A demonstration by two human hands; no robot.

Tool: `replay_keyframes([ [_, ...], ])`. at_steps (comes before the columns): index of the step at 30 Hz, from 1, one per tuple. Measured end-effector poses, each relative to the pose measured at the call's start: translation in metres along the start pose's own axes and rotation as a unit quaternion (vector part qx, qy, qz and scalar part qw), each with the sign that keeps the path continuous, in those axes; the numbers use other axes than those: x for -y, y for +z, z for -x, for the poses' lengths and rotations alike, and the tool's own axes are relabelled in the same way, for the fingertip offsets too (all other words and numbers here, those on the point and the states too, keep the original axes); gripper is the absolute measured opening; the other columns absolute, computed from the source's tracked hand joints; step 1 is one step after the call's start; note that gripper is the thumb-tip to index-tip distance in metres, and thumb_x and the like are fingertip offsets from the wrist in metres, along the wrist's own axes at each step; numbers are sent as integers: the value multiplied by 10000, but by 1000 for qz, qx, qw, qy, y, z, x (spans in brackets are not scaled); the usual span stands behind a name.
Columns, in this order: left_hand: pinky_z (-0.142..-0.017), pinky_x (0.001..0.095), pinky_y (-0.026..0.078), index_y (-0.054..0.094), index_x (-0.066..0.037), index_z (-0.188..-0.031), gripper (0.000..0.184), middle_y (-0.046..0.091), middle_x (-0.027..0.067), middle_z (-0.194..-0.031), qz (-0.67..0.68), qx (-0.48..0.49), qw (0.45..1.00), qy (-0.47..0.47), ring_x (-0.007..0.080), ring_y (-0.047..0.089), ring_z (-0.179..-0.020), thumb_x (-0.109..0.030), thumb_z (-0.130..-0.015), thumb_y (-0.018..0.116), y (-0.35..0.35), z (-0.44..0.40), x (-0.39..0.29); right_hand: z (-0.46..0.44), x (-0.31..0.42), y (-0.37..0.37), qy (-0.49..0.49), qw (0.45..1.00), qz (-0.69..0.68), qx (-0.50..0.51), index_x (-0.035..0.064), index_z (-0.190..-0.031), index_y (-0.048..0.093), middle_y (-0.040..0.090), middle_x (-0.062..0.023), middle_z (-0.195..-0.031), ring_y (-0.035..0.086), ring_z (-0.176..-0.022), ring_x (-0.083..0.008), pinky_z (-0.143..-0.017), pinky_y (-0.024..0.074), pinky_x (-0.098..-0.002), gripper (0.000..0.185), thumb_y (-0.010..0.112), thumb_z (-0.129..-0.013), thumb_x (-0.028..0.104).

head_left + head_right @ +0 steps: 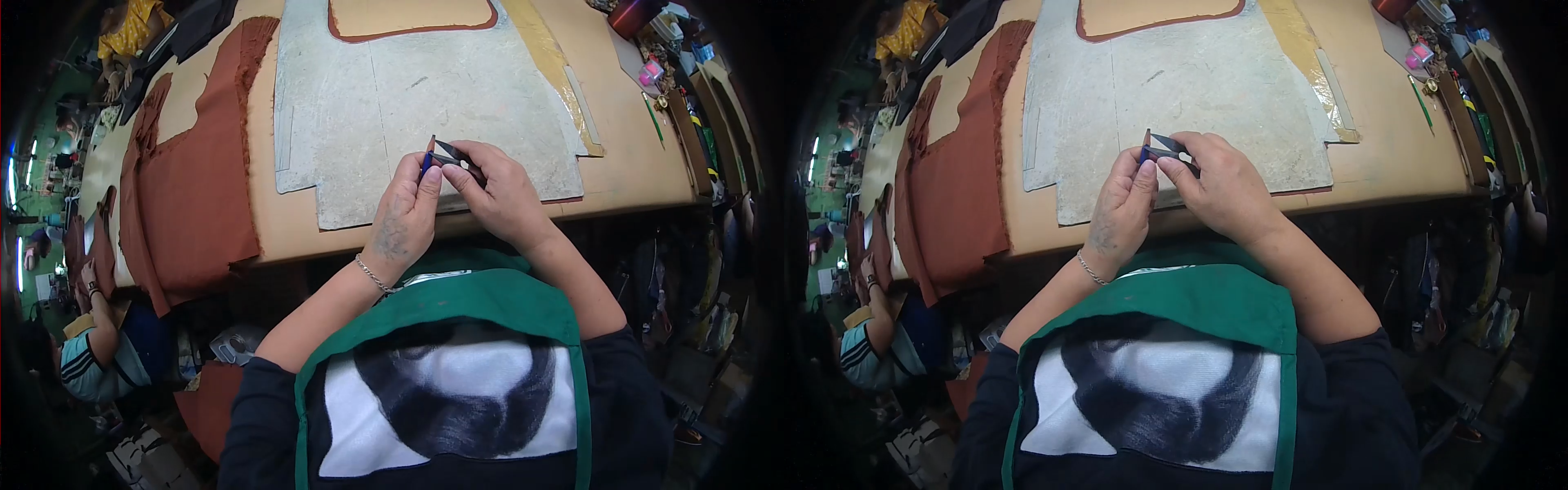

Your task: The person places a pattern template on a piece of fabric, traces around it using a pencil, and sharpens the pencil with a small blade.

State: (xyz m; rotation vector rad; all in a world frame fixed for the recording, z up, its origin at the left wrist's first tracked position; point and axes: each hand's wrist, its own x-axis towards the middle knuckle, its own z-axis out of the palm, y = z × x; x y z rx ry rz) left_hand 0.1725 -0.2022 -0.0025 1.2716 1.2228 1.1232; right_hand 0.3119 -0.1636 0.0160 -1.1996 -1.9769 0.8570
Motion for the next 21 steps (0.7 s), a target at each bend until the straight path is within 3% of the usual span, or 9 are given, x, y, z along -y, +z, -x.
replay_keyframes([
  [2, -466, 161, 275, 439, -60, -1053, 248, 363, -59, -646, -28, 5, 999, -16, 13, 308, -554, -258, -929, 356, 4, 2, -4, -2, -10, 0, 19, 999, 4, -41, -25, -958, 550, 575, -191, -789, 563, -718, -309, -651, 444, -354, 298, 535, -812, 234],
  [4, -459, 160, 271, 442, -63, -1056, 234, 365, -58, -644, -64, 25, 997, 34, 15, 309, -546, -239, -929, 354, 17, 11, -9, -12, -27, -8, 66, 993, 0, -99, -21, -934, 560, 583, -183, -755, 564, -688, -308, -629, 444, -350, 293, 533, -817, 246],
  [5, -456, 160, 268, 443, -65, -1058, 228, 366, -58, -643, -82, 35, 994, 60, 15, 309, -543, -230, -929, 352, 20, 13, -10, -15, -34, -16, 84, 990, -21, -114, -12, -924, 568, 578, -161, -703, 556, -625, -257, -594, 438, -323, 282, 532, -824, 249],
  [9, -488, 166, 312, 425, -64, -1095, 231, 390, -38, -658, 89, 31, 991, -98, 22, 337, -545, -191, -924, 336, 12, 4, -17, -9, -33, -28, 72, 987, -53, -131, -1, -961, 568, 541, -134, -653, 513, -584, -164, -557, 419, -286, 290, 545, -819, 252],
  [12, -511, 166, 329, 406, -73, -1123, 251, 392, -33, -678, 107, 28, 986, -126, 25, 339, -550, -207, -925, 326, 12, 4, -30, 1, -20, -20, 80, 993, -60, -65, -12, -958, 566, 544, -131, -653, 513, -574, -176, -554, 418, -283, 301, 545, -819, 255],
  [17, -512, 161, 328, 412, -93, -1094, 240, 386, -40, -686, 147, 32, 979, -135, 23, 340, -554, -244, -927, 330, 11, 3, -25, 8, 3, -15, 89, 992, -70, 50, -26, -965, 557, 574, -187, -779, 559, -688, -289, -618, 440, -343, 310, 545, -801, 236],
  [21, -506, 165, 327, 421, -102, -1016, 212, 384, -44, -684, 92, 49, 987, -119, 22, 338, -551, -271, -929, 328, 9, 4, -23, 9, 5, -12, 44, 997, -58, 39, -32, -961, 555, 576, -191, -796, 561, -711, -296, -641, 445, -350, 301, 545, -797, 221],
])
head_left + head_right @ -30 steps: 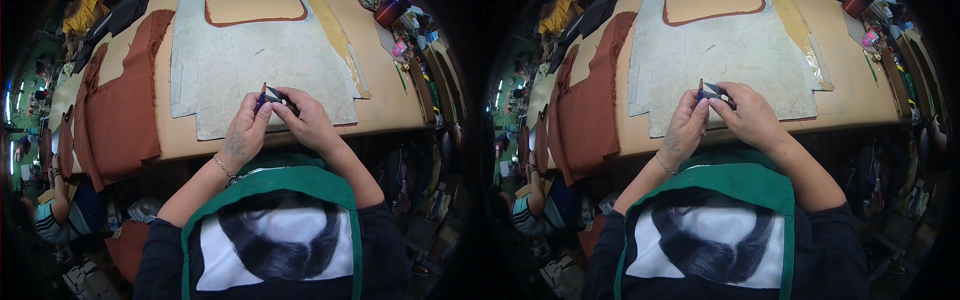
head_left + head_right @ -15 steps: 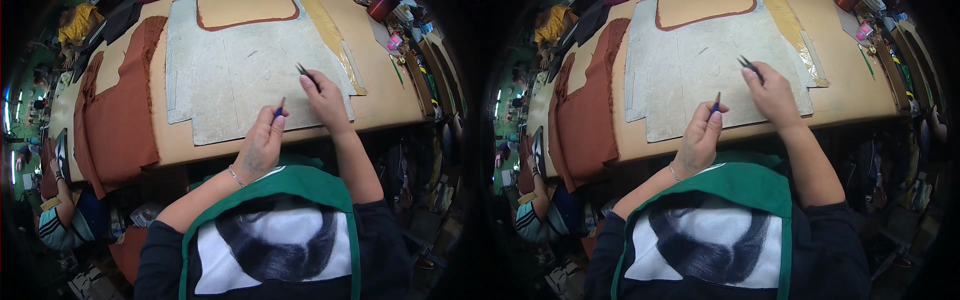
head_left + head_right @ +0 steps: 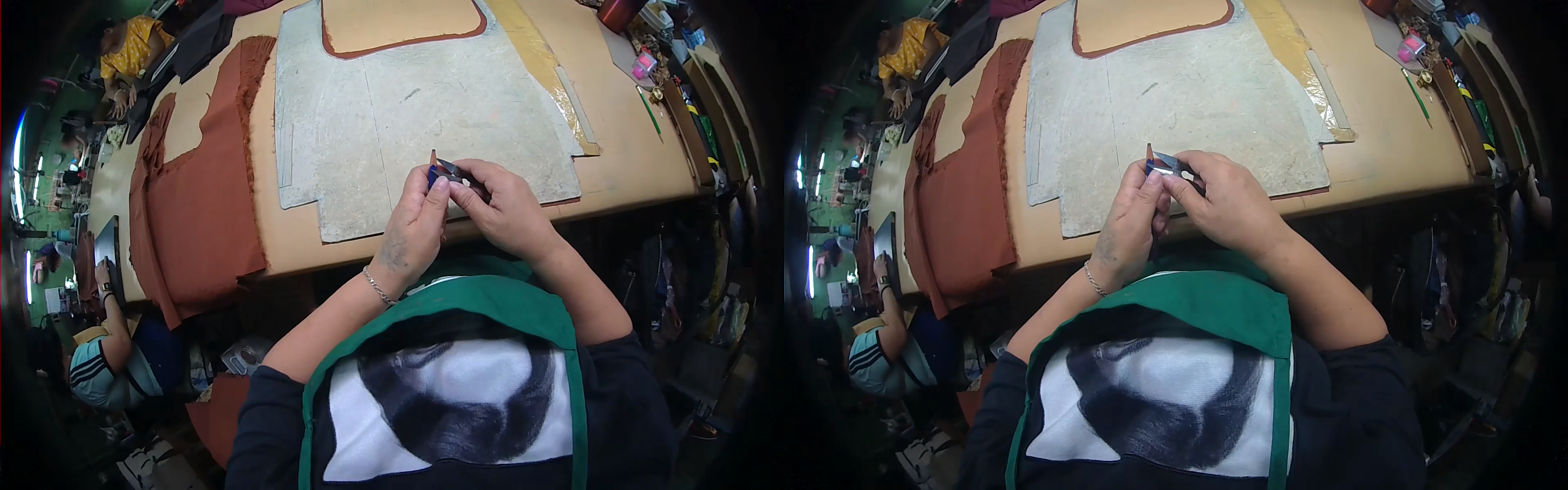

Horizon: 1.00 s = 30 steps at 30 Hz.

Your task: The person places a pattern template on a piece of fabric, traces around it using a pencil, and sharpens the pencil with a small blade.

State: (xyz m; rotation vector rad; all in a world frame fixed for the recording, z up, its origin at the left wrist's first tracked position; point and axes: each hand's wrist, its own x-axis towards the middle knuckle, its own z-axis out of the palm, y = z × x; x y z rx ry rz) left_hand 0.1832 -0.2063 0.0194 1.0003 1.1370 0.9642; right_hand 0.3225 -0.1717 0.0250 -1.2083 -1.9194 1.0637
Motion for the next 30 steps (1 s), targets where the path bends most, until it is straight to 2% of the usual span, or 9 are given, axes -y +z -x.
replay_keyframes([
  [3, -494, 168, 326, 426, -102, -960, 207, 383, -44, -672, -61, -19, 996, 60, 21, 335, -543, -280, -930, 324, -1, -3, 10, 1, -2, 4, -10, 1000, 13, -12, -31, -960, 553, 573, -189, -810, 560, -727, -303, -654, 447, -356, 291, 547, -794, 208],
  [8, -456, 163, 309, 436, -91, -902, 211, 373, -50, -621, -53, -27, 996, 62, 16, 323, -514, -274, -931, 337, -4, -3, 10, 5, -1, 8, -43, 996, 64, -44, -24, -966, 546, 564, -180, -815, 558, -736, -304, -654, 447, -352, 284, 551, -793, 201],
  [11, -438, 159, 298, 435, -88, -886, 215, 367, -55, -604, -53, -32, 994, 94, 12, 315, -501, -275, -931, 341, -5, -5, 15, 5, 0, 10, -47, 995, 61, -61, -25, -952, 552, 568, -181, -792, 559, -707, -297, -630, 447, -349, 276, 550, -794, 202],
  [12, -433, 157, 294, 435, -87, -884, 216, 365, -57, -600, -53, -33, 992, 107, 11, 313, -497, -277, -931, 342, -5, -5, 15, 5, 0, 9, -18, 999, 26, -39, -25, -946, 553, 568, -181, -783, 559, -696, -295, -623, 447, -349, 274, 551, -794, 203],
  [14, -431, 158, 291, 436, -88, -890, 222, 365, -57, -603, -63, -36, 992, 107, 9, 311, -496, -284, -932, 339, -5, -4, 15, 4, 2, 6, 41, 998, -44, 4, -26, -935, 557, 570, -182, -764, 559, -675, -292, -610, 446, -349, 271, 552, -793, 205],
  [17, -429, 159, 287, 439, -89, -900, 229, 363, -59, -607, -69, -41, 991, 110, 7, 308, -493, -292, -932, 336, -1, 0, 13, 3, 1, 5, 50, 997, -65, 0, -27, -924, 560, 572, -184, -745, 559, -656, -293, -598, 444, -350, 272, 556, -791, 211],
  [20, -429, 160, 287, 440, -90, -910, 230, 364, -58, -604, -59, -35, 992, 105, 8, 308, -491, -295, -931, 337, -1, 0, 14, 3, -5, 9, 5, 999, -33, -12, -29, -923, 560, 570, -182, -751, 560, -663, -289, -605, 446, -348, 280, 560, -789, 216],
  [30, -426, 156, 295, 465, -94, -813, 237, 392, -54, -602, -48, -50, 993, 97, 5, 329, -489, -289, -919, 381, -8, -5, 23, 4, -2, 9, -11, 999, -1, -35, -37, -908, 559, 564, -177, -749, 555, -645, -290, -594, 442, -348, 292, 579, -771, 220],
])
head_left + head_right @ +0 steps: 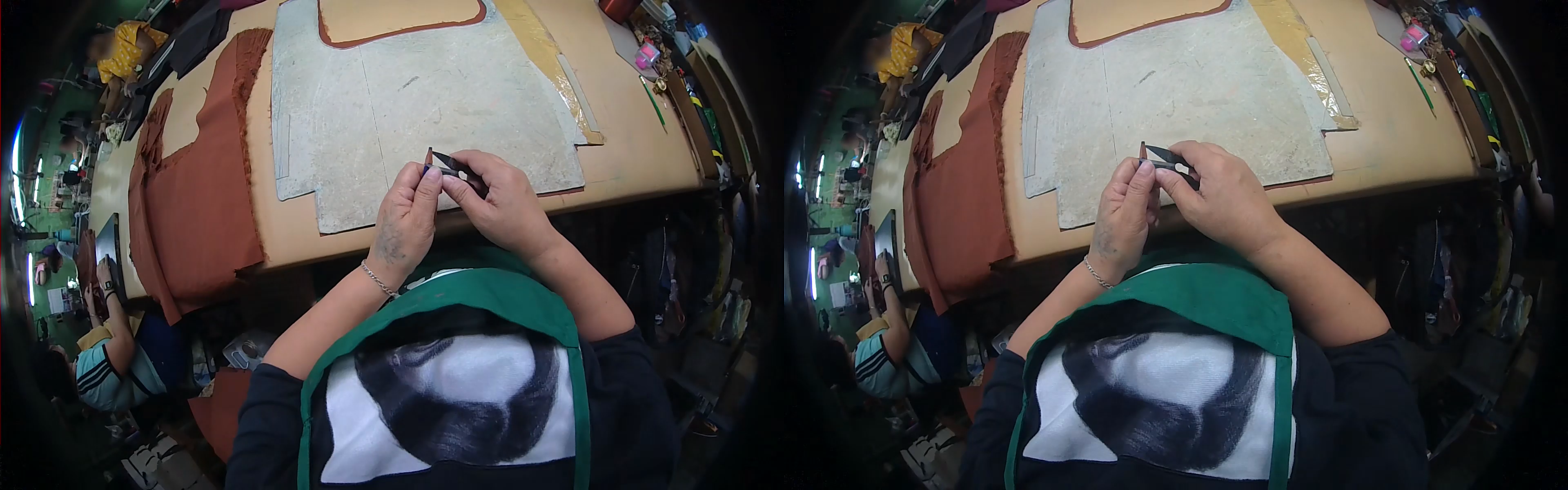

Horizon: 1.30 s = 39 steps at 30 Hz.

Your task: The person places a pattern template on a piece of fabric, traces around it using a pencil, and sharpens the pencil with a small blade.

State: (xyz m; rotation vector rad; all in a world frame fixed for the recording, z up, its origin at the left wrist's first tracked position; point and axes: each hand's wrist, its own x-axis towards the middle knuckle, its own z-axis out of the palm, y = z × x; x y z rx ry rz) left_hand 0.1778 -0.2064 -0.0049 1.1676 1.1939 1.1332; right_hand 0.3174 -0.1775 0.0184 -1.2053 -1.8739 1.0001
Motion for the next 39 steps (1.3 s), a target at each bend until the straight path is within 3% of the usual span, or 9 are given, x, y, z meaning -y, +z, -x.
replay_keyframes([
  [15, -439, 169, 225, 465, -77, -739, 281, 355, -71, -595, -41, -40, 998, 11, 5, 272, -525, -284, -918, 400, 1, 1, 4, 2, -4, 6, 9, 1000, -8, -28, -27, -873, 548, 558, -180, -739, 557, -608, -271, -559, 443, -332, 258, 594, -768, 203],
  [20, -442, 165, 269, 473, -65, -861, 237, 386, -62, -616, -40, -17, 999, 22, 8, 320, -530, -275, -924, 380, 2, 0, 4, -2, -13, 6, 72, 995, -64, 33, -19, -862, 537, 550, -166, -703, 551, -606, -235, -568, 441, -319, 259, 595, -775, 219],
  [23, -441, 159, 291, 460, -61, -935, 222, 396, -57, -620, -8, -5, 1000, -19, 9, 344, -528, -262, -928, 365, 4, 3, -4, -6, -15, 0, 79, 992, -33, 90, -24, -857, 524, 550, -141, -676, 543, -598, -199, -564, 439, -315, 272, 590, -787, 230],
  [26, -435, 153, 293, 454, -57, -951, 214, 396, -52, -623, 2, 0, 1000, -15, 6, 346, -524, -243, -932, 348, 4, 3, -5, -4, -24, 6, 106, 969, -194, 109, -24, -840, 514, 553, -95, -663, 532, -573, -149, -518, 432, -283, 275, 597, -790, 234],
  [29, -438, 150, 294, 452, -57, -945, 205, 401, -44, -633, -26, 12, 1000, -6, 4, 341, -523, -224, -935, 335, 2, 3, -8, -7, -14, -3, 199, 931, -251, 176, 37, -825, 482, 515, -1, -686, 474, -589, -47, -486, 393, -183, 210, 572, -825, 227],
  [32, -443, 149, 296, 449, -59, -943, 196, 408, -38, -645, -35, 20, 999, -5, 6, 342, -526, -217, -934, 334, 0, 5, -8, -8, -10, -8, 224, 907, -295, 199, 49, -815, 478, 500, 10, -678, 457, -571, -35, -453, 369, -170, 193, 579, -821, 213],
  [35, -447, 149, 293, 444, -63, -950, 181, 409, -38, -646, 6, 21, 1000, -5, 9, 342, -523, -216, -929, 350, 0, 5, -6, -6, -16, -4, 205, 915, -298, 176, -1, -841, 510, 518, -18, -658, 453, -535, -71, -469, 386, -213, 263, 613, -788, 235],
  [39, -446, 147, 289, 437, -64, -965, 163, 407, -42, -646, 25, 8, 1000, -14, 12, 342, -517, -210, -920, 381, -1, 3, -7, -5, -22, -3, 169, 936, -265, 159, 52, -854, 464, 482, 18, -683, 446, -577, -34, -490, 370, -162, 197, 588, -816, 200],
])
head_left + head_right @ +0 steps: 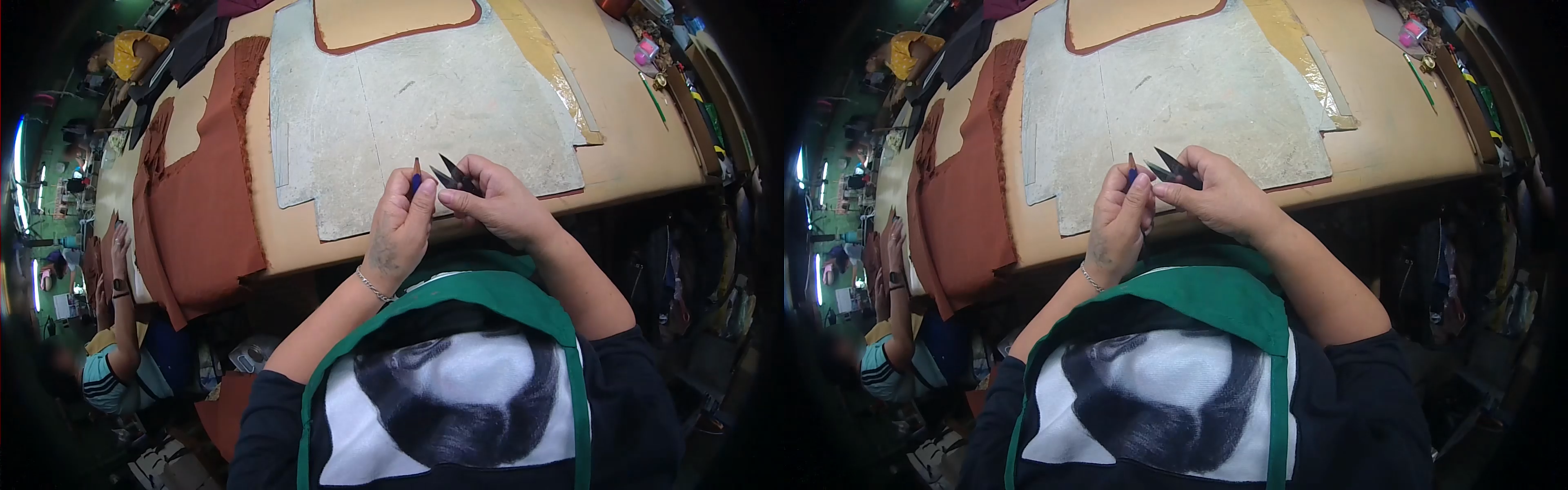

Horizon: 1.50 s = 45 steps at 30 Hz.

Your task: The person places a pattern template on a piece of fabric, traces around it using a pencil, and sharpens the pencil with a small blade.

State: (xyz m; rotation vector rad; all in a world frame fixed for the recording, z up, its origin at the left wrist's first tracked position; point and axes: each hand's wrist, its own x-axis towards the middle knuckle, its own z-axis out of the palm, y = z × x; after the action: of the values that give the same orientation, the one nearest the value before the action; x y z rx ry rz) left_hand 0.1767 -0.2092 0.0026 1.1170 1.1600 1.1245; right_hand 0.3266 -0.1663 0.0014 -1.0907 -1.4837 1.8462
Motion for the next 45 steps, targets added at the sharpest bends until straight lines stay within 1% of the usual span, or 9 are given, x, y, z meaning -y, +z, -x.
replay_keyframes([
  [10, -454, 146, 300, 447, -66, -899, 115, 454, -32, -673, -17, -8, 1000, -11, 9, 367, -531, -181, -901, 440, 0, 0, 1, 2, 2, 7, -11, 996, -86, 3, 2, -862, 474, 517, -31, -732, 504, -667, -78, -570, 450, -222, 175, 481, -873, 176],
  [13, -540, 191, 437, 459, -2, -887, 145, 511, 30, -738, 51, -5, 999, 17, 57, 501, -634, -142, -900, 422, 7, 4, 1, 0, -2, 10, -22, 993, -114, -23, 4, -848, 465, 513, -35, -731, 508, -653, -76, -553, 463, -226, 151, 456, -882, 151],
  [19, -593, 226, 487, 441, 23, -908, 138, 511, 48, -739, -1, -9, 1000, 10, 85, 529, -672, -112, -897, 415, 4, 3, 1, -2, -3, 14, -13, 990, -125, -67, 16, -824, 458, 504, -36, -700, 508, -618, -77, -526, 474, -232, 140, 448, -882, 143],
  [22, -416, 145, 281, 440, -56, -870, 118, 467, -34, -648, -3, -26, 999, 30, -3, 351, -487, -171, -898, 440, 7, 4, 0, -2, -3, 13, 0, 990, -127, -65, 41, -832, 453, 498, -18, -688, 495, -604, -65, -536, 463, -217, 133, 445, -890, 161],
  [25, -417, 148, 283, 441, -57, -865, 118, 470, -30, -651, -8, -35, 999, 29, -3, 353, -486, -170, -899, 437, 6, 5, 3, -2, -3, 13, 0, 990, -126, -59, 53, -842, 449, 501, -9, -699, 493, -611, -58, -547, 453, -207, 128, 444, -893, 170],
  [28, -570, 204, 460, 443, 11, -912, 137, 511, 40, -748, -11, -23, 1000, 1, 77, 524, -671, -122, -899, 416, 3, 5, -1, -3, -6, 15, -19, 990, -136, -37, 50, -852, 448, 506, -9, -723, 496, -627, -56, -558, 450, -203, 116, 465, -884, 161],
  [34, -462, 142, 303, 457, -46, -925, 130, 465, -29, -676, -7, -33, 999, 26, 10, 373, -531, -168, -905, 416, 2, 2, 6, -3, -5, 14, -56, 991, -118, -18, 44, -869, 443, 523, -15, -760, 520, -664, -57, -580, 453, -192, 122, 544, -834, 101],
  [41, -535, 152, 323, 388, 20, -1212, 392, 447, -24, -774, -3, 14, 999, -52, 42, 390, -620, -163, -875, 303, -7, 6, -2, 3, 4, 4, 24, 984, -175, 15, 59, -854, 444, 553, -30, -721, 544, -600, -71, -532, 458, -175, 152, 584, -802, 82],
  [45, -530, 151, 322, 426, 2, -1183, 354, 473, -37, -757, -14, 19, 999, -42, 31, 377, -603, -193, -899, 343, -6, 7, 1, 2, 4, 5, 45, 982, -184, 22, 65, -848, 445, 557, -28, -728, 547, -623, -67, -540, 472, -180, 149, 584, -802, 86],
])
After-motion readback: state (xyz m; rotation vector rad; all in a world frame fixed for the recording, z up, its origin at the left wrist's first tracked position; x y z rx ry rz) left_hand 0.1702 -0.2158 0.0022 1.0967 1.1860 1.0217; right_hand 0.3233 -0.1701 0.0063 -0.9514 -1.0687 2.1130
